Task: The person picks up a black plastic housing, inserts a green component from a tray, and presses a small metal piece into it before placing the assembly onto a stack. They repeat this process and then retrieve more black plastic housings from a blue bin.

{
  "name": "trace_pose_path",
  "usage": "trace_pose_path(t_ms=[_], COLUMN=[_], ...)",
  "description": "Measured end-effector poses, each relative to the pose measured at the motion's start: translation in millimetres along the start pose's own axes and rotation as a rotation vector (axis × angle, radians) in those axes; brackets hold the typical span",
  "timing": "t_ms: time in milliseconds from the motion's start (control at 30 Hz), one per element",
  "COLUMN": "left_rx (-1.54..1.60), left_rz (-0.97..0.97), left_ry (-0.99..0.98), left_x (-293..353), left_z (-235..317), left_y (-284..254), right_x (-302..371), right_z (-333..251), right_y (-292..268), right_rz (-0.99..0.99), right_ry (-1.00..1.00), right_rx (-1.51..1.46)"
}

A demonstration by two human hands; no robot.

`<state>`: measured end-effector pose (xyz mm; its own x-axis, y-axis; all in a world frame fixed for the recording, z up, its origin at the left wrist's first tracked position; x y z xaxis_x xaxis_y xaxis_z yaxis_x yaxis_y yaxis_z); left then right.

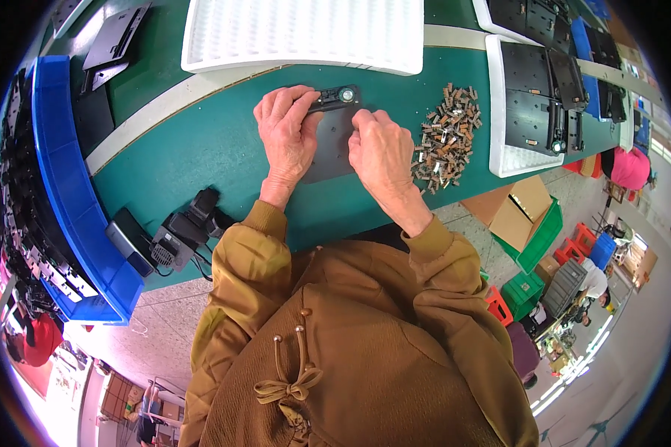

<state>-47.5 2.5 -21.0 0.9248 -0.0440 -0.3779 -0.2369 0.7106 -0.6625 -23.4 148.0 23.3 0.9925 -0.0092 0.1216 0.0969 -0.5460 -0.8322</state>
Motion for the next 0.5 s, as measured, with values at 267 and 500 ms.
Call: trace_pose_path(t_ms=[267,500], left_rx=[0.009,0.001], left_rz=[0.01,-0.001], left_ry=[0.008,-0.007], left_x=[-1.2,-0.3], left_z=[-0.1,-1.2], left_y=[0.9,0.2], right_x=[-0.6,-0.2], right_z=[-4.8,-5.4], right_y=[-2.4,-0.9], right_rz=[-0.025,-0.054], right_ry=[-0.02,-0.006], right_rx=[0.062,0.08])
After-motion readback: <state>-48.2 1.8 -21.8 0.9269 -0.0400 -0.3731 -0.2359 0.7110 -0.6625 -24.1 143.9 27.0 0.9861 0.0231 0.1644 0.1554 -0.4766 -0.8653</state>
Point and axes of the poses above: each hand's wrist, its own x-axis away from the middle knuckle, its own y-axis out of the palm, z = x × y, the point moved 4 cm from there along -x, towards the middle knuckle, and after that the axes turned 9 degrees about -x, right-handed, at the moved point
